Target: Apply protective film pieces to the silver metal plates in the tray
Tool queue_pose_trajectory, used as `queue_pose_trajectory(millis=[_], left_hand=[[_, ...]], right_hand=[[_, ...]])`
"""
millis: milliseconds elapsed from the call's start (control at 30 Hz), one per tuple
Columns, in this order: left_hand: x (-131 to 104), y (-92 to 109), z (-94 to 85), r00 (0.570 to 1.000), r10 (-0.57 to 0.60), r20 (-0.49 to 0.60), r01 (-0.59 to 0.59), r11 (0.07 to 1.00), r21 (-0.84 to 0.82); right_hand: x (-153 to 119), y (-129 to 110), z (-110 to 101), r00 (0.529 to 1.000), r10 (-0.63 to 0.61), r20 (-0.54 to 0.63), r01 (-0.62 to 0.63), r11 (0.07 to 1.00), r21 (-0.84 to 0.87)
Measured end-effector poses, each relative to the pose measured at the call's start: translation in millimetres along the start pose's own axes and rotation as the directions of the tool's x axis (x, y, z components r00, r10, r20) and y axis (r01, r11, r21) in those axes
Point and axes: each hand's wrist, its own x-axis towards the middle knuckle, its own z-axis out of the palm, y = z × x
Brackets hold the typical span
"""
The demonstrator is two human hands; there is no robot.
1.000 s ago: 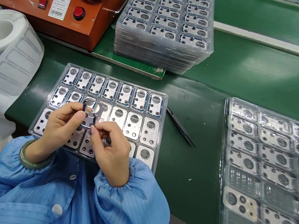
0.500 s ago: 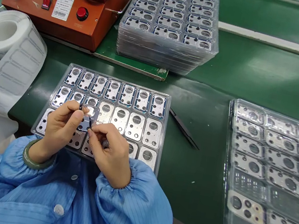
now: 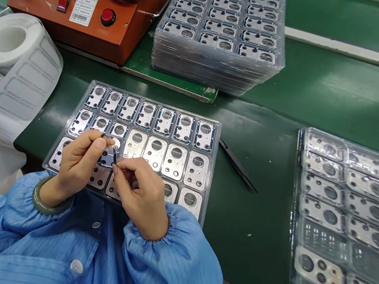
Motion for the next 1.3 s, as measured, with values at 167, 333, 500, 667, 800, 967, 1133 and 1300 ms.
queue_pose_trajectory(millis=[167, 333, 500, 667, 800, 967, 1133, 1300], left_hand=[[-0.7, -2.4, 0.4, 1.0, -0.011, -0.029, 0.01, 1.0, -0.025], [-1.8, -3.1, -0.1, 0.997, 0.006, -0.077, -0.005, 1.0, 0.016], [-2.0, -2.7, -0.5, 0.997, 0.021, -0.074, -0.021, 1.0, 0.006], [-2.2, -4.6, -1.5, 0.997, 0.047, -0.062, -0.048, 0.999, -0.016], [-2.4, -5.6, -1.5, 0.996, 0.074, -0.052, -0.075, 0.997, -0.015], [-2.3, -5.1, -0.6, 0.995, 0.065, -0.075, -0.059, 0.995, 0.08], [-2.6, -3.3, -0.2, 0.982, 0.161, -0.098, -0.137, 0.967, 0.215], [-0.7, -1.6, 0.8, 0.966, 0.237, -0.106, -0.194, 0.93, 0.313]], right_hand=[[-0.5, -0.5, -0.3, 1.0, -0.018, 0.005, 0.017, 1.0, 0.022], [-2.4, 1.3, -0.3, 0.999, 0.011, 0.043, -0.012, 1.0, 0.015], [-1.3, 0.0, -0.5, 0.999, -0.002, 0.039, 0.002, 1.0, 0.013], [-1.1, 0.1, -0.6, 0.999, -0.006, 0.035, 0.005, 1.0, 0.03], [-1.3, 0.9, 0.1, 0.999, -0.026, 0.041, 0.024, 0.999, 0.046], [-1.5, -0.4, -0.7, 0.998, -0.036, 0.051, 0.034, 0.999, 0.039], [-1.8, -3.8, -3.7, 0.996, -0.091, 0.025, 0.091, 0.996, -0.024], [-3.2, -3.4, -2.5, 0.974, -0.224, -0.025, 0.219, 0.967, -0.128]])
